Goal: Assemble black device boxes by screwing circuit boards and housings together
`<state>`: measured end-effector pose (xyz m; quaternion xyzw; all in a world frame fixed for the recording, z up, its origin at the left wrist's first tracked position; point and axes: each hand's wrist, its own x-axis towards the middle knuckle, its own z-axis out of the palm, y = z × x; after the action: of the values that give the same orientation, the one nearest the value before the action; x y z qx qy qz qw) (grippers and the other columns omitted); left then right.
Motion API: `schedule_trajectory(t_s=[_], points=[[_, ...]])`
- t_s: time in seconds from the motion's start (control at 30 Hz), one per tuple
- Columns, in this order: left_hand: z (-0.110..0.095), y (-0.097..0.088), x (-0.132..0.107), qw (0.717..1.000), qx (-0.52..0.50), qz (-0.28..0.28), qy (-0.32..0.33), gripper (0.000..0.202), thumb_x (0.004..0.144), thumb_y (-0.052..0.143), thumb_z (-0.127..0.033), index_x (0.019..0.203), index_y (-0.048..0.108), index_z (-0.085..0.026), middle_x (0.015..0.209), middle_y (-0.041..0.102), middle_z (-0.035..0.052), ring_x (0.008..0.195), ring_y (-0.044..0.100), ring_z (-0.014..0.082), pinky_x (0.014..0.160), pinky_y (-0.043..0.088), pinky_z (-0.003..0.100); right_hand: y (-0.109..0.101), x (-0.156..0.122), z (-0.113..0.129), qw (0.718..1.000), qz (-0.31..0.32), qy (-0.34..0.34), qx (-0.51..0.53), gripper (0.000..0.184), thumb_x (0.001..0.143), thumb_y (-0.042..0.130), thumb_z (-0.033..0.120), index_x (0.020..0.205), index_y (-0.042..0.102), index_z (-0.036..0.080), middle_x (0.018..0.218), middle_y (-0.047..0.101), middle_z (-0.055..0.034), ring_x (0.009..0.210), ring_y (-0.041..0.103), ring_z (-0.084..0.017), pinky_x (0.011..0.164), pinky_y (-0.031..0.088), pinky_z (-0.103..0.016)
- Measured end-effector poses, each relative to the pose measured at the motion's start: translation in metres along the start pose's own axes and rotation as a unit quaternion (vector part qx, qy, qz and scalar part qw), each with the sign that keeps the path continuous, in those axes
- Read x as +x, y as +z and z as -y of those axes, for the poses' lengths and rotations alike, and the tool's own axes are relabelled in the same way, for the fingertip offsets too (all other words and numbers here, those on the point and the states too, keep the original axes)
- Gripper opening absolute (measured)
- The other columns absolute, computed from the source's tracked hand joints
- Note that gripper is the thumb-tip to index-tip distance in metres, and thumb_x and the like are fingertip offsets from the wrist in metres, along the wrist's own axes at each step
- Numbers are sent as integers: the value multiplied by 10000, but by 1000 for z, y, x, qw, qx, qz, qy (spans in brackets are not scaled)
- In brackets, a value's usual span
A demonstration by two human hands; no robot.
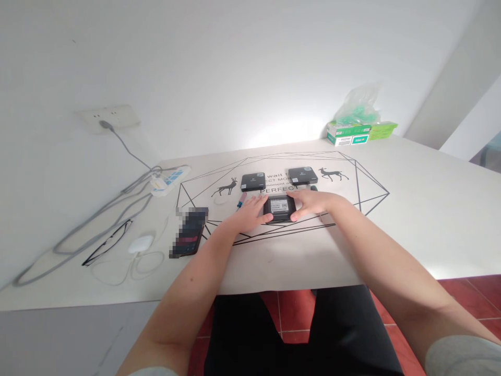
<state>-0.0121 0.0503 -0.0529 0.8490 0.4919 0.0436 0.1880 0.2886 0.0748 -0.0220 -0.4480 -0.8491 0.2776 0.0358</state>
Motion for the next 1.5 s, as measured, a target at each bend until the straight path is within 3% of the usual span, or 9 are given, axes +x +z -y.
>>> schedule_trajectory(t_s=[0.13,0.47,0.67,0.97,1.1,1.23,1.33,1.5], points=[[2,1,2,1000,2,-8,5,923,1038,403,-756,1737,249,-172,1814,218,152,1686,149,373,1341,157,507,0,1,0,1000,1,-4,-5,1246,741,760,831,1697,381,128,1754,384,-174,1633,354,-446,1374,270,-549],[-1,1,4,999,-27,-38,11,912,971,556,-725,1684,371,-189,1741,384,166,1621,318,381,1308,257,509,-2,-1,6,999,11,36,-6,1236,759,782,776,1724,319,157,1786,323,-154,1638,352,-428,1360,306,-528],[-3,-1,5,999,-43,-28,0,935,946,600,-737,1688,364,-219,1743,383,150,1613,328,395,1288,292,528,-3,-2,9,999,17,46,-7,1251,746,791,759,1723,318,136,1781,338,-151,1636,359,-417,1368,293,-500],[-12,-12,3,999,-41,-3,-7,945,936,618,-721,1689,361,-211,1772,334,146,1642,274,394,1307,272,516,-2,1,6,998,11,47,-39,1225,710,763,836,1702,391,221,1746,425,-116,1655,263,-470,1345,295,-605],[-14,-14,1,999,-33,-9,9,911,940,631,-709,1666,399,-210,1737,398,154,1613,333,393,1291,307,511,-2,-1,11,997,33,43,-54,1281,733,706,870,1739,282,201,1798,318,-105,1669,205,-469,1354,246,-614],[-19,-15,1,999,-32,-29,-1,849,913,684,-703,1588,498,-223,1620,539,169,1536,446,413,1194,437,515,2,0,12,995,38,49,-76,1428,662,756,877,1765,132,220,1841,172,-101,1686,92,-497,1350,151,-690],[-23,-15,1,999,-35,-35,-12,821,904,693,-708,1550,540,-226,1570,581,170,1507,479,431,1148,478,506,5,1,11,995,35,43,-83,1375,685,741,875,1764,137,274,1841,186,-76,1685,109,-485,1349,129,-699],[-21,-11,-1,998,-44,-39,-10,843,919,674,-673,1601,484,-216,1625,531,174,1528,459,407,1201,426,509,4,-2,17,995,23,47,-87,1317,694,774,832,1752,210,288,1818,257,-106,1662,184,-501,1328,193,-711]])
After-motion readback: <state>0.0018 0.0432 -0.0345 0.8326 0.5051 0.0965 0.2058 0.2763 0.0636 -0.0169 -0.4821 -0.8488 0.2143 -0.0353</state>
